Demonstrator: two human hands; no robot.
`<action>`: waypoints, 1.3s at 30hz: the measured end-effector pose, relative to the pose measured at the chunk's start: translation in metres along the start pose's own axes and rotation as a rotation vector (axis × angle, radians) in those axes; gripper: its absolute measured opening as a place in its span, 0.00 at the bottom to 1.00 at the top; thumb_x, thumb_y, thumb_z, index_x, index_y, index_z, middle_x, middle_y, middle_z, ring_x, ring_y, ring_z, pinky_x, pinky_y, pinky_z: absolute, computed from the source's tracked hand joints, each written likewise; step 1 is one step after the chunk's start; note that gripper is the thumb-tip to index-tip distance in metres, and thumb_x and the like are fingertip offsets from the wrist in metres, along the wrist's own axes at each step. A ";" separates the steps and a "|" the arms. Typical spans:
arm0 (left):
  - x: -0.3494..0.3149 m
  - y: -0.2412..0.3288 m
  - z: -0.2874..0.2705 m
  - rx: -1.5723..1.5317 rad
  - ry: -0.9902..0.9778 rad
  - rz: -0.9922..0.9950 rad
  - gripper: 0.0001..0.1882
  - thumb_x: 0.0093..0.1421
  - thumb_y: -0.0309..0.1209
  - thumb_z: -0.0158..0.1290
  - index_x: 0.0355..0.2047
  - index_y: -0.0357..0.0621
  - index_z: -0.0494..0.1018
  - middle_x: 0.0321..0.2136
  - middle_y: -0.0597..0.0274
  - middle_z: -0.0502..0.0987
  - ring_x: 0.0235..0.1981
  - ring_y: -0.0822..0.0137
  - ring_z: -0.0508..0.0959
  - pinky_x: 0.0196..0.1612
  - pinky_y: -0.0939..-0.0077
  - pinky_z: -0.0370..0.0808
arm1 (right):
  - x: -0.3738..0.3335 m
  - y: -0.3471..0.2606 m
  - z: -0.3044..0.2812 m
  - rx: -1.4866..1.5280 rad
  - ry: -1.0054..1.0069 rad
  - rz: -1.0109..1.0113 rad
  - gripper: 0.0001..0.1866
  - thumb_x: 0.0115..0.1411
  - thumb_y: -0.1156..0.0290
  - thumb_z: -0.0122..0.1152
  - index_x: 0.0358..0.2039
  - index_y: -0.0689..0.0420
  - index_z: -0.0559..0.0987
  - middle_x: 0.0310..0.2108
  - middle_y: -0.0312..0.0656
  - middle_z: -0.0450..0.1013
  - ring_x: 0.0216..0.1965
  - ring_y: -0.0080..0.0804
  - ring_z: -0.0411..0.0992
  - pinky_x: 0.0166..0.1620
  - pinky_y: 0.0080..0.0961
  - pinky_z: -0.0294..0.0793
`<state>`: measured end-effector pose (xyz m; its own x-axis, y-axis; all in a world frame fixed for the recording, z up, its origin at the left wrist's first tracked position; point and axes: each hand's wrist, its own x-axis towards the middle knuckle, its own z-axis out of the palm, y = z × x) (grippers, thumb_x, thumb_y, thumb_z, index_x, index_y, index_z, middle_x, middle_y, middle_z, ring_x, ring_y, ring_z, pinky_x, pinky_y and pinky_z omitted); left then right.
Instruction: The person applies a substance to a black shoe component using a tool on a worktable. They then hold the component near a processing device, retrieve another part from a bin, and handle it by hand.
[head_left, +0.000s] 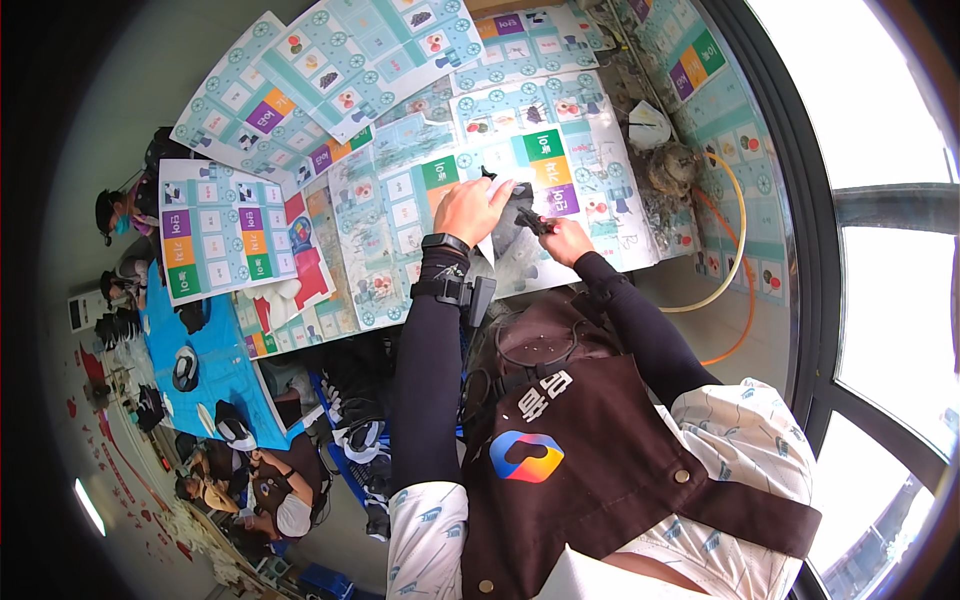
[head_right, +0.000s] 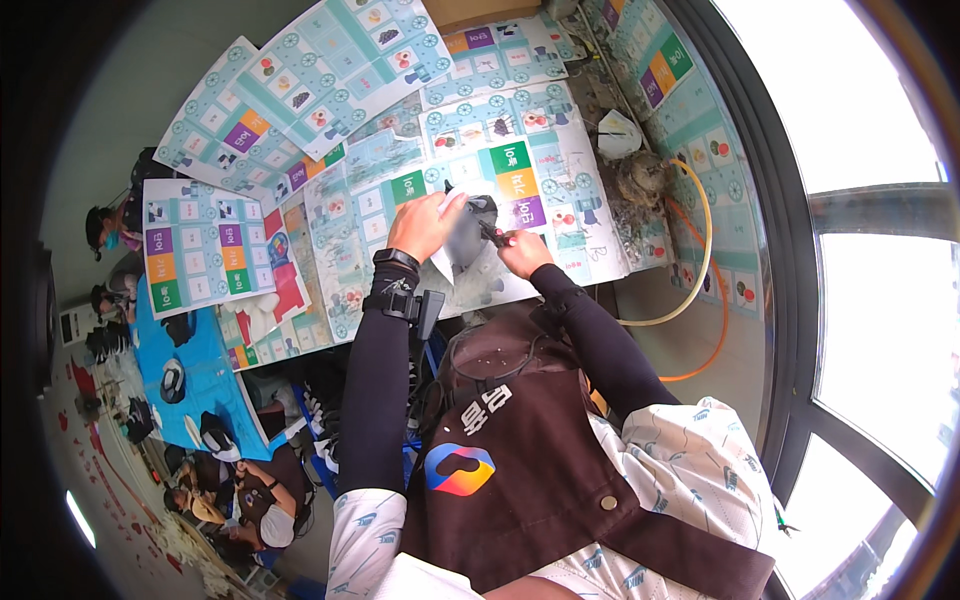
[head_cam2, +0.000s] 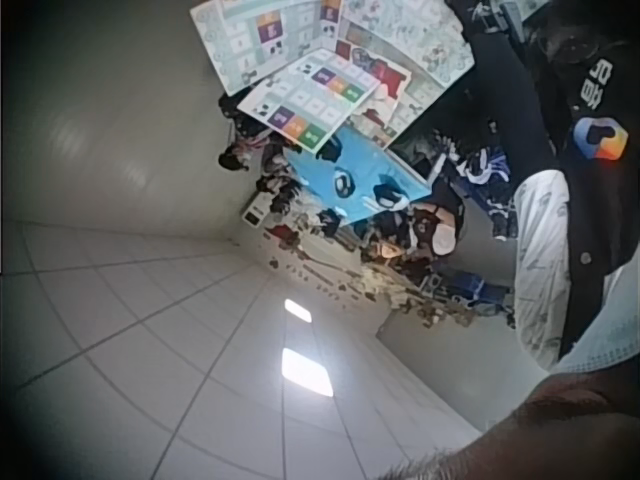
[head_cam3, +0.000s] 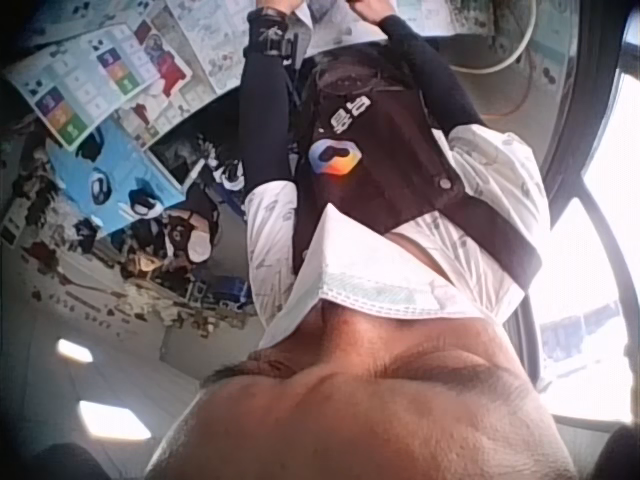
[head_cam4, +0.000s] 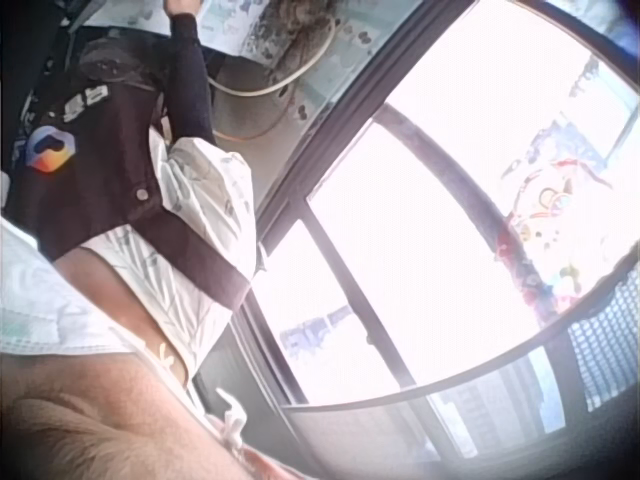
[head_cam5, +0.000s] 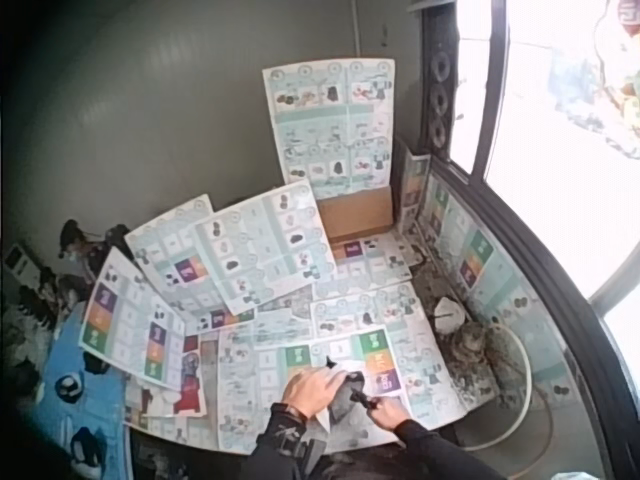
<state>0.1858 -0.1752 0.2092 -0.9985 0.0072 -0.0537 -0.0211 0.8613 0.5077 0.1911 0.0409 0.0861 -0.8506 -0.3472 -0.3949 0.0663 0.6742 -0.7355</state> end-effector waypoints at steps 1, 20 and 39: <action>0.000 -0.001 0.000 -0.011 0.000 -0.005 0.31 0.70 0.56 0.48 0.29 0.37 0.77 0.30 0.41 0.81 0.37 0.39 0.81 0.44 0.50 0.76 | 0.001 0.000 0.001 0.004 0.026 -0.004 0.18 0.60 0.61 0.52 0.35 0.61 0.84 0.36 0.63 0.79 0.43 0.65 0.77 0.50 0.53 0.75; -0.004 -0.003 -0.004 -0.009 0.005 0.003 0.30 0.70 0.55 0.50 0.28 0.36 0.76 0.30 0.40 0.80 0.36 0.37 0.80 0.42 0.50 0.76 | 0.003 -0.007 -0.001 -0.040 0.083 0.028 0.15 0.58 0.63 0.55 0.36 0.58 0.84 0.35 0.62 0.79 0.42 0.66 0.76 0.49 0.55 0.74; -0.010 -0.010 -0.001 -0.045 0.061 0.038 0.28 0.70 0.51 0.52 0.29 0.34 0.78 0.28 0.42 0.80 0.34 0.39 0.80 0.41 0.52 0.75 | 0.000 -0.007 0.006 0.011 0.083 -0.028 0.16 0.61 0.61 0.53 0.34 0.59 0.84 0.34 0.63 0.79 0.41 0.66 0.77 0.48 0.55 0.74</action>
<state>0.1963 -0.1846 0.2060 -0.9998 0.0069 0.0181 0.0157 0.8371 0.5469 0.1936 0.0318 0.0880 -0.8923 -0.3106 -0.3275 0.0473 0.6573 -0.7521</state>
